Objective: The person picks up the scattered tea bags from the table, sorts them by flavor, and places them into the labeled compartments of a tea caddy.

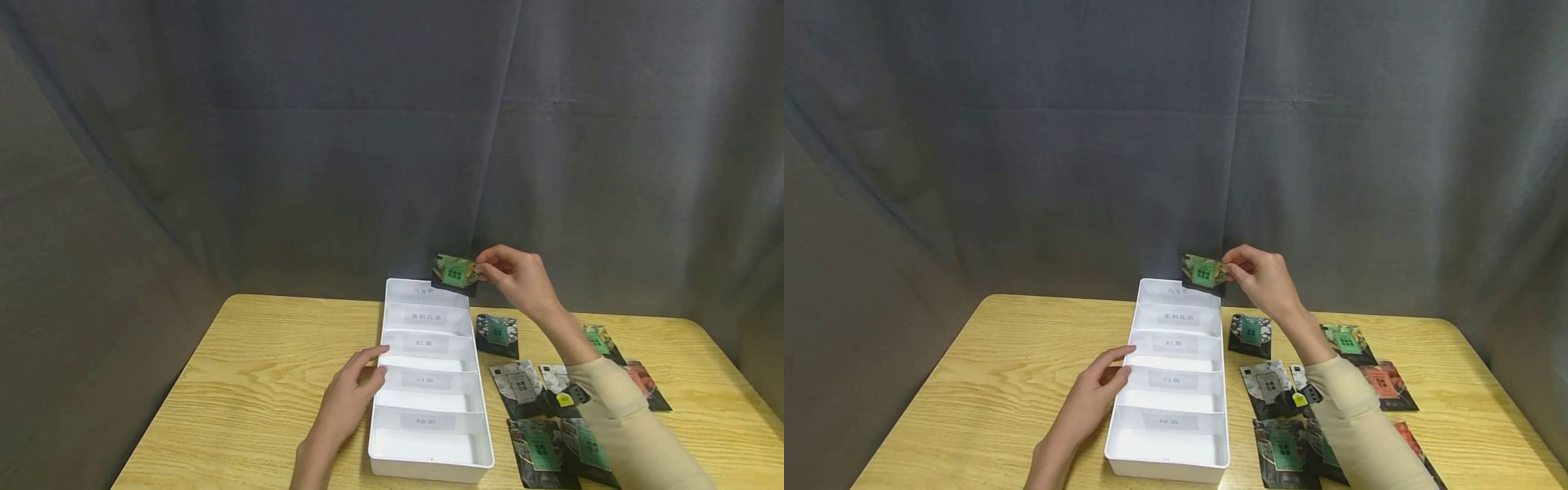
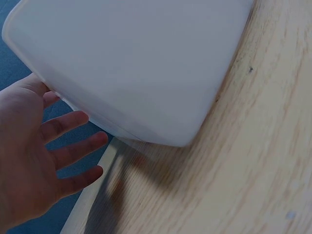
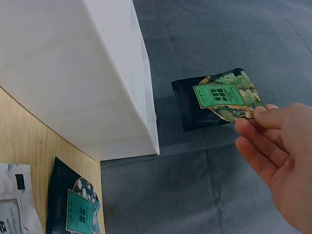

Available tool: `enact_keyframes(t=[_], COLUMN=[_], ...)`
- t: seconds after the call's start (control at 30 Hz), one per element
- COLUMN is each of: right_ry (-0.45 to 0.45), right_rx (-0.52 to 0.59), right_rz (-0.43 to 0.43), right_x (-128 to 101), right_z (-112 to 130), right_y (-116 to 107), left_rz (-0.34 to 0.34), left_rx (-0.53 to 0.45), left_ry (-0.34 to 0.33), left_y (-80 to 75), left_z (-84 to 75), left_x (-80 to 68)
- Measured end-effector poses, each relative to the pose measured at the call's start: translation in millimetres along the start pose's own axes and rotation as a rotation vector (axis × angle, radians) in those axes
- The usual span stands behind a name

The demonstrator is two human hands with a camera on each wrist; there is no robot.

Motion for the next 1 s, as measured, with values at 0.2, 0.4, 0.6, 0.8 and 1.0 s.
enact_keyframes(t=[0.2,0.4,0.6,0.8,1.0], right_ry=[0.009,0.019,0.048,0.057,0.063], right_rx=[-0.014,-0.021,-0.039,-0.044,-0.048], right_rz=[0.019,0.054,0.101,0.118,0.131], right_x=[0.6,1.4,-1.0,-4.7,-8.9], right_z=[3.1,1.8,-5.8,-11.6,-15.9], right_y=[10.1,21.1,31.4,36.6,42.1], left_rz=[0.005,0.001,-0.001,0.004,0.003], left_rx=[0.006,0.01,0.001,0.006,0.012], left_ry=[-0.002,0.004,-0.009,0.0,-0.001], left_y=[-0.5,-0.6,-0.4,0.0,-0.4], left_z=[-0.3,0.0,-0.5,-0.5,-0.7], left_x=[-1.0,-1.7,-3.3,-2.1,-1.0])
Point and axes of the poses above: each hand's wrist, its own x-axis towards the middle knuckle, its own y-axis out of the palm, z = x × y, the point moved 6 cm from there along x, towards the middle knuckle, and after that the axes turned 10 degrees about y, right-handed, at the moved point
